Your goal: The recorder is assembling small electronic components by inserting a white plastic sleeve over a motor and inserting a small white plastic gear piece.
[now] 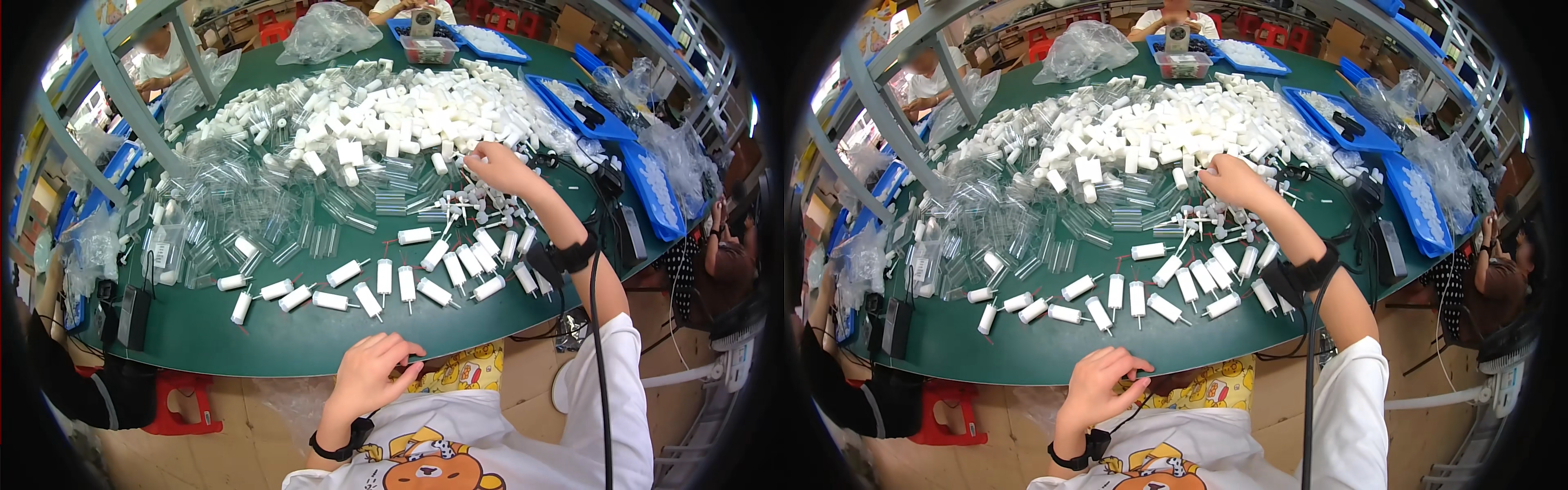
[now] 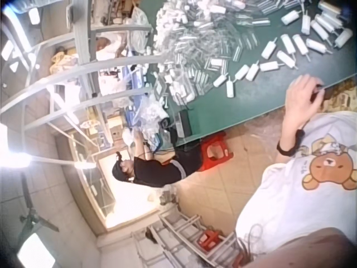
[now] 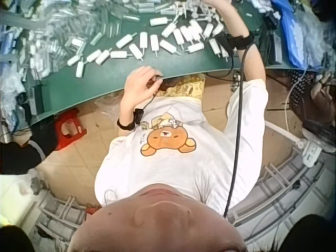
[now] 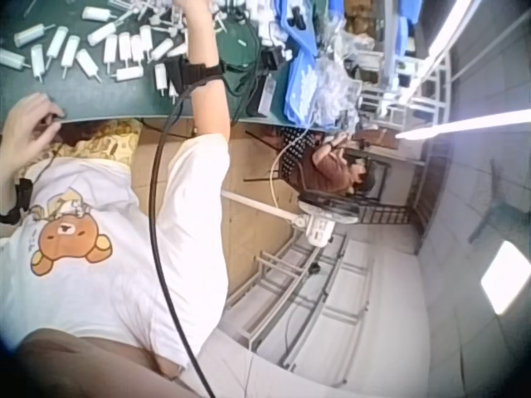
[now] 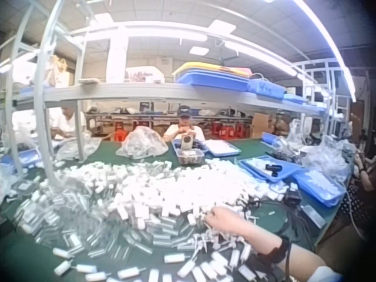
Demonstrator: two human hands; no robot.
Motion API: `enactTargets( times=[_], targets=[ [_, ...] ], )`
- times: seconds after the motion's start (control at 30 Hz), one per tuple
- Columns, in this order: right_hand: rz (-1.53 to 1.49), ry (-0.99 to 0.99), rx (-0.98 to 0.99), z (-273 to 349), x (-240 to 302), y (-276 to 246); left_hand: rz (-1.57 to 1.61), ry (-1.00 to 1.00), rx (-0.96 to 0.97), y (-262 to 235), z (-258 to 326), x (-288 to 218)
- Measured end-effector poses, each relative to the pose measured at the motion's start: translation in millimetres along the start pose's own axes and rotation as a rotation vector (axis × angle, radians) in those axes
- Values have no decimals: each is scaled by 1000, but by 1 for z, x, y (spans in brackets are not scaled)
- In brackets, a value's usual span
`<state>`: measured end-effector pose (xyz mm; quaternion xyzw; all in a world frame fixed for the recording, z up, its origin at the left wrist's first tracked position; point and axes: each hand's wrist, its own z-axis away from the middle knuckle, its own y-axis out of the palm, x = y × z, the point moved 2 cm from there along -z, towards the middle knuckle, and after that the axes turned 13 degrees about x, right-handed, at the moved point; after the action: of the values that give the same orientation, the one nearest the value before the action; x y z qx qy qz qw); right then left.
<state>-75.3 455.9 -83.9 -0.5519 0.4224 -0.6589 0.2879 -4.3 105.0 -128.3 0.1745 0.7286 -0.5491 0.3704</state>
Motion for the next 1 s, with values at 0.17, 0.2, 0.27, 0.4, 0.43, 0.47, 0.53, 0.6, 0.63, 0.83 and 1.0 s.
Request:
enactTargets(
  times=[0.17,0.2,0.27,0.4,0.43,0.47,0.53,0.6,0.63,0.83,1.0],
  targets=[
    [-82,-208,-18,62,52,4,74,-39,38,-2,-2,-1],
    [-143,-275,14,76,65,8,111,-62,31,-3,-2,-2],
    [-374,-365,204,101,97,19,170,-103,15,-6,2,1],
    [-433,-606,464,160,129,30,350,-149,-42,-8,8,-6],
    [-458,-612,489,170,132,34,370,-146,-27,-9,12,-5],
    [-484,-619,514,179,134,39,432,-125,-54,-8,14,-6],
    [-561,-629,516,198,137,49,552,-59,-103,-6,19,-10],
    [-593,-618,527,212,136,60,765,-93,45,-2,27,-10],
    [-589,-605,512,218,135,66,883,-110,106,2,31,-7],
    [-636,-553,423,237,130,89,1173,-99,49,19,31,-5],
    [-651,-597,351,233,126,87,1013,3,-85,28,25,-5]
  ],
)
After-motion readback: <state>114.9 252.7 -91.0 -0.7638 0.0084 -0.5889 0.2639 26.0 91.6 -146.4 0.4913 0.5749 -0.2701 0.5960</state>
